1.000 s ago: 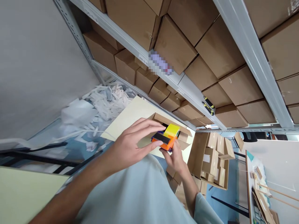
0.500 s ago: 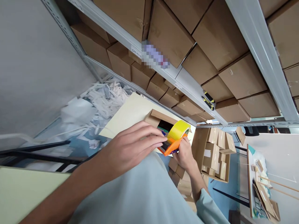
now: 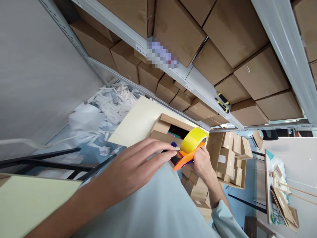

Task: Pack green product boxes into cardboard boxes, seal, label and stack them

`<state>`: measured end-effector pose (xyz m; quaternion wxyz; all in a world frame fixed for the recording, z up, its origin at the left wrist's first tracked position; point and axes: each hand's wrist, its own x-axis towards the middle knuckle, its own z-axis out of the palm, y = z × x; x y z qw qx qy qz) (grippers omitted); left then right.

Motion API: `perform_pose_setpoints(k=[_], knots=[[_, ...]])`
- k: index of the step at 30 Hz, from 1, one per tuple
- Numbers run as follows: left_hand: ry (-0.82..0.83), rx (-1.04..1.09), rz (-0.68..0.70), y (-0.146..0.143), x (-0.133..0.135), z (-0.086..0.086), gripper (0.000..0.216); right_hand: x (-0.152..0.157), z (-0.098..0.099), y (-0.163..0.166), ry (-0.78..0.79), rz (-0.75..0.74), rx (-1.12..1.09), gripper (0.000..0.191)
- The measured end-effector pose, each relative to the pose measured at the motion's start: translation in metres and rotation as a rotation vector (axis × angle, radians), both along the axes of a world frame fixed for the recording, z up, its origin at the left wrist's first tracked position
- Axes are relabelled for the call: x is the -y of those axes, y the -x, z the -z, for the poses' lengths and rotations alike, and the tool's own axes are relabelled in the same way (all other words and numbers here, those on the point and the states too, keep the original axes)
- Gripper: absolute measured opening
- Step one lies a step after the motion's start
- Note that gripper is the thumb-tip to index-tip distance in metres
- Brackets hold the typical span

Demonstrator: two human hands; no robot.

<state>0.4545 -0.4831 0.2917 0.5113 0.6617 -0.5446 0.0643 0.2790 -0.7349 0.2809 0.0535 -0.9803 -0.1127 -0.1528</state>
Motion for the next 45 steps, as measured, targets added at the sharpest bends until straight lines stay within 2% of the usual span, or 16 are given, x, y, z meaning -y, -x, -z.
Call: perform_pose_setpoints(k=[7, 15, 20, 24, 30, 35, 37, 41, 43, 45], knots=[[0.010, 0.038, -0.019, 0.002, -0.002, -0.001, 0.033, 0.003, -0.004, 0.002, 0.035, -0.026, 0.028, 0.020], [-0.033, -0.040, 0.001, 0.009, -0.008, 0.019, 0.038, 0.002, -0.010, 0.007, 0.078, -0.050, 0.019, 0.025], [-0.047, -0.029, 0.028, 0.011, -0.012, 0.015, 0.037, 0.001, -0.015, 0.007, 0.056, -0.079, 0.002, 0.026], [-0.038, -0.019, 0.014, 0.015, -0.015, 0.012, 0.040, -0.001, -0.022, 0.002, 0.100, -0.086, 0.019, 0.029], [-0.099, -0.062, 0.004, 0.012, -0.013, 0.018, 0.031, 0.000, -0.035, 0.009, 0.100, -0.112, -0.062, 0.029], [-0.161, -0.272, 0.042, 0.016, 0.003, 0.035, 0.024, -0.001, -0.040, 0.023, -0.022, -0.092, -0.266, 0.011], [-0.183, -0.363, 0.018, 0.020, 0.010, 0.043, 0.020, -0.002, -0.031, 0.025, -0.114, -0.010, -0.331, 0.021], [-0.273, -0.602, -0.040, 0.026, 0.015, 0.061, 0.020, -0.005, -0.004, 0.023, -0.265, 0.166, -0.452, 0.051], [-0.376, -0.756, -0.055, 0.027, 0.013, 0.067, 0.023, -0.009, 0.006, 0.020, -0.293, 0.224, -0.559, 0.061], [-0.465, -0.876, -0.061, 0.028, 0.009, 0.070, 0.025, -0.013, 0.007, 0.016, -0.289, 0.276, -0.658, 0.066]])
